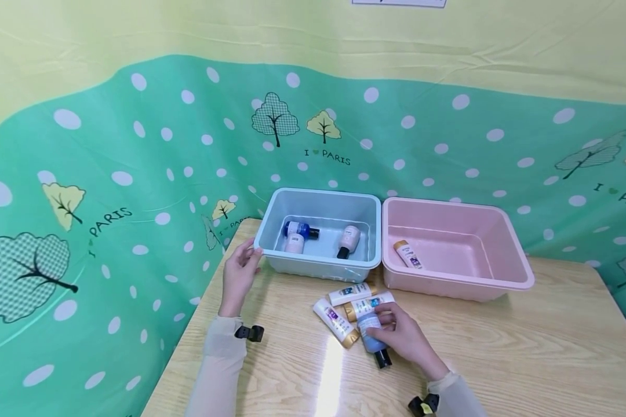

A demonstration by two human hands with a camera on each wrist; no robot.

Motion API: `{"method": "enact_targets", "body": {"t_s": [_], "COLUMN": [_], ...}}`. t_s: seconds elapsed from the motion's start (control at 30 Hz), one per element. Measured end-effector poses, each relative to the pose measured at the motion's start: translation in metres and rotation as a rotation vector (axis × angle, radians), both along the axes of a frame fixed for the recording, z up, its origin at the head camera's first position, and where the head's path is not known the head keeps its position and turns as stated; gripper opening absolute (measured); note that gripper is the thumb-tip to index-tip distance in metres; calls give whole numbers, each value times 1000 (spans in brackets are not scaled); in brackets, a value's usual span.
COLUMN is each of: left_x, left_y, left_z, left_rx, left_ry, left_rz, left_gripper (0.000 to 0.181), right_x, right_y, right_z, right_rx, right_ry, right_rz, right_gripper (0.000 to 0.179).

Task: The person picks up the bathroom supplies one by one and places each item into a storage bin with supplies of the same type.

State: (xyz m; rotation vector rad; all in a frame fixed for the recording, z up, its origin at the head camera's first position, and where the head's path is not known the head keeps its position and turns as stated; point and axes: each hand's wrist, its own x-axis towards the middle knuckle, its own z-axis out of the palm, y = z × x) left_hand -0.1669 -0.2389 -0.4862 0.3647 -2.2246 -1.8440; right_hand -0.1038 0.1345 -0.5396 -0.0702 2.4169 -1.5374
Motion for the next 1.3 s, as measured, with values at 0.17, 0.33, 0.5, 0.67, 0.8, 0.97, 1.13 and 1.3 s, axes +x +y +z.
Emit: {"method": "enact_targets", "body": {"t_s": [0.17, 0.33, 0.5, 0.67, 0.8, 0.97, 1.13, 1.3], "left_x": [0, -1, -1, 0, 0, -1, -1, -1], "left_y": [0, -1, -1, -2, -1, -1, 0, -1], "left_z": [1, -1, -2, -2, 0, 0, 0, -1], "left_rx": [4, 10, 11, 11, 11, 17, 38, 40], "left_ry": [-13, 0, 10, 9, 6, 4, 4, 8], "left_rz": [0, 0, -1, -7, -4, 1, 0, 3], "left_gripper": [47, 46, 46, 47, 47, 46, 45, 44], "right_x": [-1, -2, -2, -3, -6, -17, -37, -67], "right_y": [4, 7, 7, 10, 14, 12, 7, 0], "right_z": [1, 3, 14, 35, 56, 80, 111, 146], "right_rx": [-59, -127, -271, -379, -427, -460, -398, -391], "right_ry": [-36, -54, -95, -94, -51, 16, 62, 72], "right_rz": [-12, -28, -29, 4, 36, 62, 89, 103], "right_gripper": [51, 52, 57, 61, 60, 56, 58, 61]}}
